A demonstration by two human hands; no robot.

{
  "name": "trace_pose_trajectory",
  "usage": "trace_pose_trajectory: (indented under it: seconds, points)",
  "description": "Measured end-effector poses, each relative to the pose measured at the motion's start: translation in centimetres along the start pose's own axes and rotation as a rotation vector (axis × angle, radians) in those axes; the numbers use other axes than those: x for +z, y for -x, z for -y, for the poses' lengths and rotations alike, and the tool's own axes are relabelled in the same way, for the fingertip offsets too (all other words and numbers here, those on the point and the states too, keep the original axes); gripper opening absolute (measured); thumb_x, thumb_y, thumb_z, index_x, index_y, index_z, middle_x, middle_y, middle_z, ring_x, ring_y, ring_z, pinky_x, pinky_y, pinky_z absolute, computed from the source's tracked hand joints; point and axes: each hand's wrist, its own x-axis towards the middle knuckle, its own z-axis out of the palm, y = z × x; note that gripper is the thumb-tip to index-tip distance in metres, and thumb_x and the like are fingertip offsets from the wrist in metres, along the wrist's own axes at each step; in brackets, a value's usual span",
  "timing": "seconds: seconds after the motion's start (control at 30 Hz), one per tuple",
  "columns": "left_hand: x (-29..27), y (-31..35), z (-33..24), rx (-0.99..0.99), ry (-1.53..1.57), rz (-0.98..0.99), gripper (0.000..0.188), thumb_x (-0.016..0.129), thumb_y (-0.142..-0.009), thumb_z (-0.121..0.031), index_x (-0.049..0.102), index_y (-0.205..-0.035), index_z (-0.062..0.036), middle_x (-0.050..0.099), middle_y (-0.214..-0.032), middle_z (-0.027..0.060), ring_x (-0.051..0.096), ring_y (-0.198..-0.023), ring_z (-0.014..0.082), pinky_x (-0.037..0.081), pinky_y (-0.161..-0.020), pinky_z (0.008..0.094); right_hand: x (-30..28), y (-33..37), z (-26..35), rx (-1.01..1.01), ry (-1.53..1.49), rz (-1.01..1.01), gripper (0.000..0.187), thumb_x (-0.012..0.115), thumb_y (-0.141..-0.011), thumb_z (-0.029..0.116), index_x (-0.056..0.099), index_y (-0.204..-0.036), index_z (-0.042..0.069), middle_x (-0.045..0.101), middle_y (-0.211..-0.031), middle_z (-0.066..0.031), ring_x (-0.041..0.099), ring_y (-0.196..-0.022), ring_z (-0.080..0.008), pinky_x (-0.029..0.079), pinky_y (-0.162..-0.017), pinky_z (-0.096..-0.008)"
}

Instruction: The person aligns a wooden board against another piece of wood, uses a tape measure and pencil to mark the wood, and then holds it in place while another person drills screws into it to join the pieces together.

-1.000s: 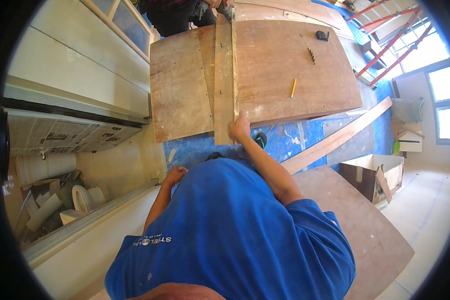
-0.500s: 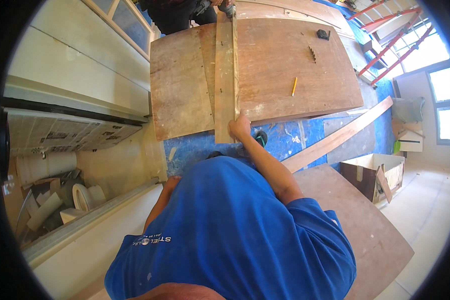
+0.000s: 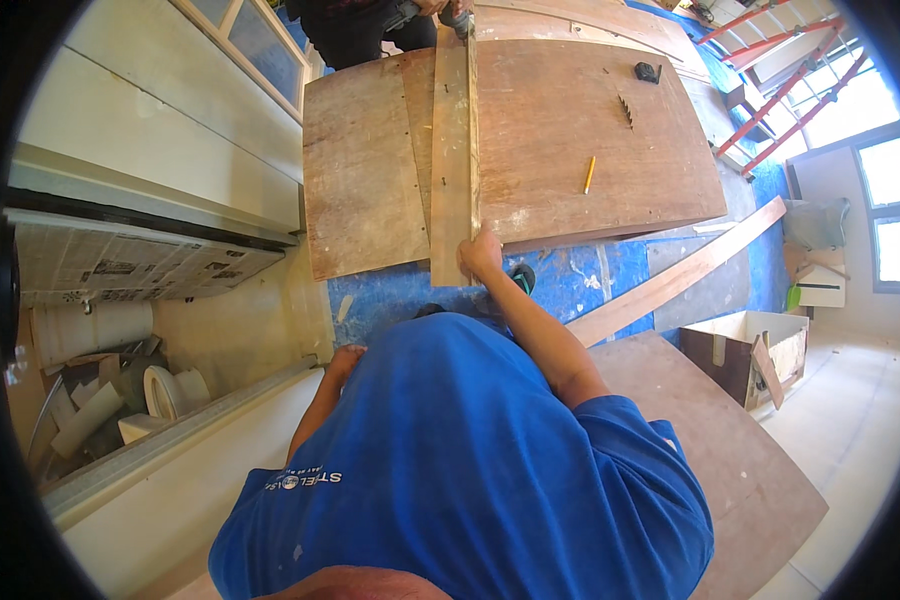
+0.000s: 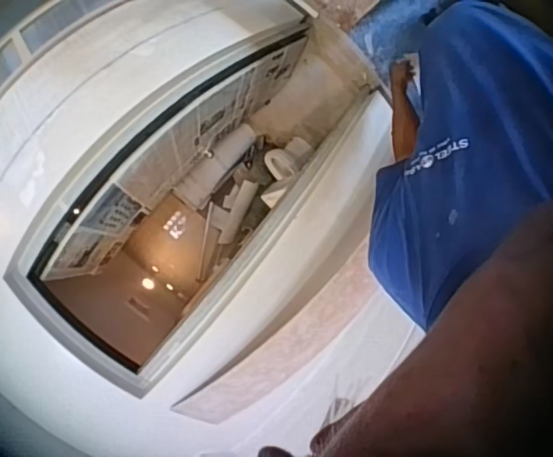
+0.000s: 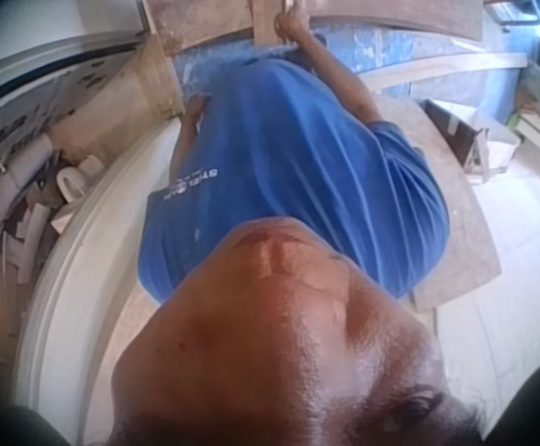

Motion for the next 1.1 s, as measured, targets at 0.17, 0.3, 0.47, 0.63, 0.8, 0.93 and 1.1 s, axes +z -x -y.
trace_pose_trajectory:
  seconds: [0.17, 0.3, 0.47, 0.63, 0.8, 0.93, 1.1]
  points:
    - [0.0, 0.3, 0.4, -0.007, -0.004, -0.012, 0.021, 0.067, -0.091, -0.026, 0.064, -0.093, -0.0058, 0.062, -0.072, 0.0044, 0.058, -0.055, 0.0159, 0.044, -0.045, 0.0281, 0.1, -0.2, -0.1, 0.002, 0.003, 0.019, 0.055, 0.057, -0.073, 0.014, 0.05, -0.123, -0.007, 0.06, -0.111, -0.0382, 0.058, -0.109, -0.0515, 0.046, -0.096, -0.0516]
    - [-0.2, 0.4, 1.2, -0.01, 0.05, 0.016, 0.021, 0.067, -0.091, -0.026, 0.064, -0.095, -0.0053, 0.062, -0.073, 0.005, 0.059, -0.056, 0.016, 0.045, -0.044, 0.0287, 0.2, -0.3, -0.2, -0.018, -0.016, 0.025, 0.054, 0.057, -0.073, 0.013, 0.049, -0.122, -0.008, 0.058, -0.114, -0.0382, 0.056, -0.112, -0.0511, 0.045, -0.098, -0.0506]
    - [0.3, 0.9, 0.8, -0.019, 0.014, 0.0, 0.023, 0.066, -0.09, -0.026, 0.065, -0.1, -0.0048, 0.064, -0.076, 0.0064, 0.061, -0.058, 0.0167, 0.046, -0.046, 0.0297, 0.9, -1.0, -1.4, -0.063, -0.012, 0.007, 0.052, 0.057, -0.072, 0.012, 0.05, -0.119, -0.01, 0.056, -0.117, -0.0376, 0.053, -0.115, -0.0507, 0.043, -0.1, -0.0496]
    - [0.7, 1.6, -0.1, 0.005, -0.11, -0.014, 0.024, 0.066, -0.09, -0.026, 0.065, -0.102, -0.0049, 0.066, -0.079, 0.0073, 0.062, -0.058, 0.0183, 0.048, -0.05, 0.0308, 0.8, -0.9, -1.1, -0.035, -0.024, 0.014, 0.048, 0.057, -0.072, 0.011, 0.05, -0.115, -0.01, 0.056, -0.116, -0.0372, 0.053, -0.114, -0.0508, 0.043, -0.1, -0.0497]
    - [0.3, 0.9, 1.1, -0.024, -0.027, -0.012, 0.022, 0.066, -0.089, -0.025, 0.066, -0.101, -0.006, 0.066, -0.078, 0.0069, 0.063, -0.059, 0.0188, 0.049, -0.051, 0.0313, 0.4, -0.7, -0.6, -0.017, -0.017, 0.044, 0.047, 0.056, -0.072, 0.011, 0.05, -0.114, -0.01, 0.057, -0.116, -0.0364, 0.053, -0.114, -0.0507, 0.043, -0.099, -0.0501]
    - [0.7, 1.3, 0.4, -0.031, -0.004, -0.019, 0.02, 0.065, -0.089, -0.024, 0.065, -0.099, -0.0061, 0.065, -0.077, 0.0065, 0.063, -0.058, 0.018, 0.049, -0.05, 0.031, 0.6, -0.8, -0.8, -0.027, 0.0, 0.031, 0.047, 0.057, -0.072, 0.012, 0.05, -0.114, -0.009, 0.056, -0.117, -0.0359, 0.052, -0.115, -0.0501, 0.043, -0.1, -0.0502]
    - [0.7, 1.7, -0.6, -0.011, -0.029, -0.013, 0.022, 0.065, -0.09, -0.023, 0.065, -0.099, -0.0043, 0.065, -0.076, 0.0073, 0.062, -0.056, 0.0176, 0.048, -0.047, 0.0303, 1.0, -1.1, -1.7, -0.074, 0.019, -0.012, 0.051, 0.061, -0.074, 0.018, 0.049, -0.116, -0.009, 0.058, -0.114, -0.037, 0.055, -0.111, -0.0501, 0.044, -0.097, -0.0511]
